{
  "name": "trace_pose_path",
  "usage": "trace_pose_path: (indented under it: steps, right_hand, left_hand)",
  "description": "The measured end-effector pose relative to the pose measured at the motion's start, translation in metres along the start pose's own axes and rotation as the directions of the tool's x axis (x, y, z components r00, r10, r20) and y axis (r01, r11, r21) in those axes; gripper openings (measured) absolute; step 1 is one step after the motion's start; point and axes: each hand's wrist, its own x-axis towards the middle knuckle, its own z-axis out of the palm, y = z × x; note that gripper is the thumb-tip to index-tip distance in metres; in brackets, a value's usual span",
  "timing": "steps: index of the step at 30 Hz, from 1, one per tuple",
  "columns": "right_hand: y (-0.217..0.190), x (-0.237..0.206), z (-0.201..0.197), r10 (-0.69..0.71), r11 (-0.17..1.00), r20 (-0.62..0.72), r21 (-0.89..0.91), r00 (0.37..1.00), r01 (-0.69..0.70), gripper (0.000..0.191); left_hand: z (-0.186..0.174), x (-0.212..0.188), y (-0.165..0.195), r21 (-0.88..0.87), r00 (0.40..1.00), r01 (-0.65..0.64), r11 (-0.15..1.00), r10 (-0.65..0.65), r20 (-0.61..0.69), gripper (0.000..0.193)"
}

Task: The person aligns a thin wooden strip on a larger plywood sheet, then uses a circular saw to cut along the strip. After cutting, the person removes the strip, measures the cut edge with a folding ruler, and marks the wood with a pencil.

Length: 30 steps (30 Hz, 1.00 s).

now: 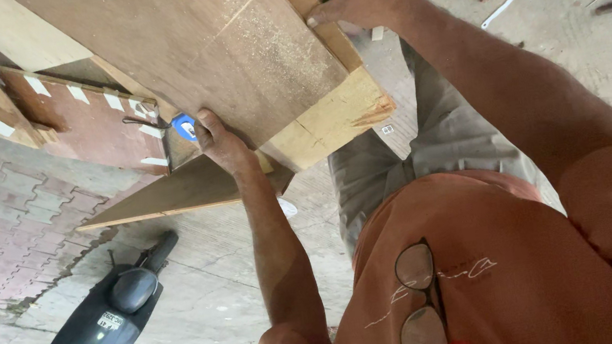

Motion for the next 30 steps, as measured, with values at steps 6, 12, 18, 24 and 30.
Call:
trace_pose_path:
  steps: [6, 12, 18, 24, 30]
  right_hand:
    - [0.005, 0.0, 0.002, 0.052, 0.997, 0.029, 0.058, 0.998, -0.054, 0.078]
    - [-0.002, 0.001, 0.001, 0.049, 0.995, 0.041, 0.081, 0.998, -0.052, 0.08]
    - [-0.023, 0.003, -0.01, 0.057, 0.998, 0.031, 0.033, 0.998, -0.058, 0.096]
    - [-0.034, 0.003, -0.018, 0.1, 0.991, 0.082, 0.08, 0.992, -0.107, 0.098]
    - [-0.036, 0.011, -0.019, -0.255, 0.932, -0.137, -0.299, 0.957, 0.206, 0.085]
  left_hand:
    - [0.001, 0.002, 0.0, -0.018, 1.0, 0.028, 0.999, -0.028, -0.005, 0.05]
    - [0.001, 0.0, 0.002, -0.048, 1.0, 0.027, 0.998, -0.027, -0.002, 0.05]
    - [-0.001, 0.006, -0.005, 0.062, 1.0, -0.028, 0.998, 0.028, -0.006, 0.045]
    - [-0.019, 0.027, 0.013, 0.507, 0.995, -0.08, 0.858, 0.037, 0.095, 0.046]
    - [-0.049, 0.049, 0.075, 0.638, 0.985, -0.123, 0.76, 0.015, 0.172, 0.034]
